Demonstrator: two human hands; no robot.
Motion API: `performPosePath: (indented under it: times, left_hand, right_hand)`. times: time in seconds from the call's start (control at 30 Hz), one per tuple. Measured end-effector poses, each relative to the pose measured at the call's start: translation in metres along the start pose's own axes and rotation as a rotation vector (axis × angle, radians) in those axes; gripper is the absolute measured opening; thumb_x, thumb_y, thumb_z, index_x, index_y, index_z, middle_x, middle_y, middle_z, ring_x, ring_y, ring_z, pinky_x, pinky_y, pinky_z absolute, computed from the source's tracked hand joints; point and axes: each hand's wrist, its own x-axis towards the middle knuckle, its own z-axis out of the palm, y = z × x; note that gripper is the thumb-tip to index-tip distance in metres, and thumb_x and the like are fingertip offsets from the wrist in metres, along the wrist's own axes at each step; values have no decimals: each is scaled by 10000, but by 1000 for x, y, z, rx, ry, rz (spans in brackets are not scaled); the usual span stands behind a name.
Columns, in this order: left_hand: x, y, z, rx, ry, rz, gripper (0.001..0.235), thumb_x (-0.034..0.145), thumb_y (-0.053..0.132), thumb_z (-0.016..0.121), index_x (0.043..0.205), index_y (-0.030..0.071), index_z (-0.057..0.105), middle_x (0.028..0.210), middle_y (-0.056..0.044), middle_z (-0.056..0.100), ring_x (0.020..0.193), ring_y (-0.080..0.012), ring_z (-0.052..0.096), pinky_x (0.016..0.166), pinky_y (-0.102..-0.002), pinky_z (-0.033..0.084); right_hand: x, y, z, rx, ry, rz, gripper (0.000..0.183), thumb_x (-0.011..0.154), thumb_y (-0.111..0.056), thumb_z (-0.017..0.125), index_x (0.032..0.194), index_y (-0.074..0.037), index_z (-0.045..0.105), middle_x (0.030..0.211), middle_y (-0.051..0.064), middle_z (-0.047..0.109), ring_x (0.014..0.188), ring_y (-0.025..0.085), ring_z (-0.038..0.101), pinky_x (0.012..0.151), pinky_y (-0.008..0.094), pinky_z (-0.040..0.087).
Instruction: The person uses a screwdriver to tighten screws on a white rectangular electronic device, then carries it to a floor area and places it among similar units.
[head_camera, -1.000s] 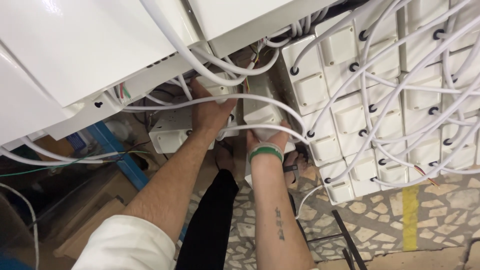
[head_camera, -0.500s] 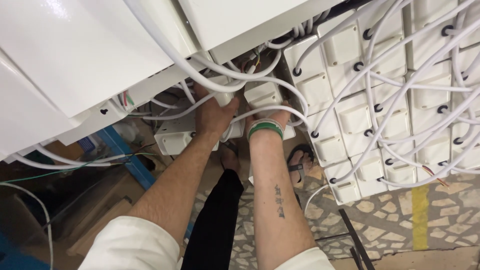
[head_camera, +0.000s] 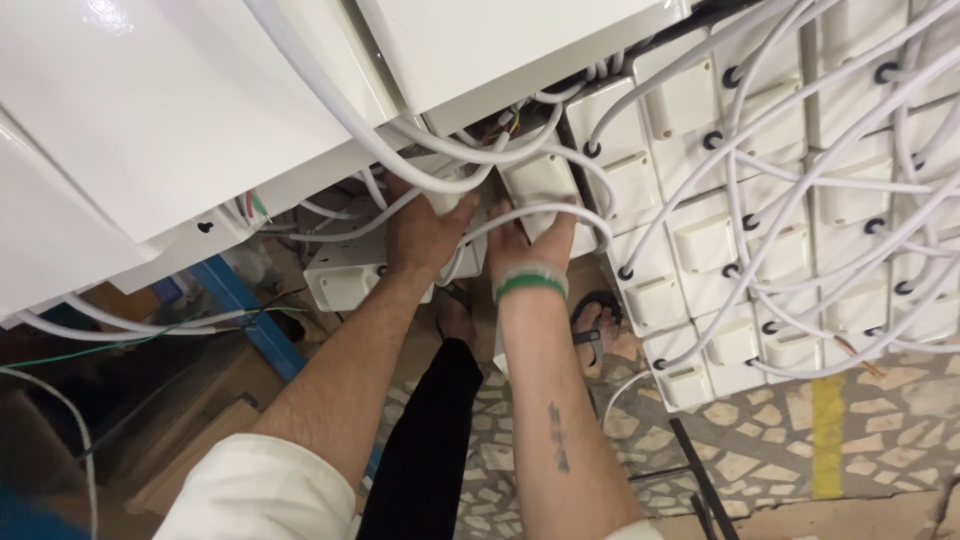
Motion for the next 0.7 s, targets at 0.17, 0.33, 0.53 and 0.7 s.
performPosePath:
  times: [0.17, 0.33, 0.53, 0.7]
  left_hand:
    - [-3, 14, -14, -120, -55, -24, 1109, 807, 404, 860, 1539, -84, 185, 1511, -333, 409, 1398, -435, 443, 1143, -436, 389]
    - [0, 8, -7, -52, -42, -17, 1110, 784, 440, 871, 1506, -88, 214, 1466, -349, 437, 1353, -451, 473, 1123, -440, 397]
    - [-9, 23, -19, -32, -121, -136, 1113, 770, 448, 848, 1485, -122, 214, 1429, -340, 476, 1342, -441, 496, 1136, -424, 392]
    - [-59, 45, 9, 109, 185, 133, 1061, 808, 355, 878, 1480, -169, 245, 1472, -414, 391, 1368, -529, 421, 1173, -502, 331]
  right_hand:
    - [-8, -20, -56, -630, 95, -140, 544, 846, -479, 722, 1144, -33, 635, 1023, 162, 736, 817, 278, 718, 684, 399, 600]
    - [22, -53, -106, -974, 29, -787, 500, 913, -372, 865, 1045, 80, 697, 855, 156, 706, 672, 204, 605, 621, 384, 487]
    - [-93, -60, -71, -1272, -60, -1679, 512, 760, -164, 864, 1088, 106, 579, 977, 237, 610, 857, 335, 593, 743, 443, 514]
    - [-69, -95, -104, -1795, -605, -1725, 177, 904, -104, 752, 1038, -7, 690, 1024, 189, 691, 954, 406, 636, 869, 514, 502]
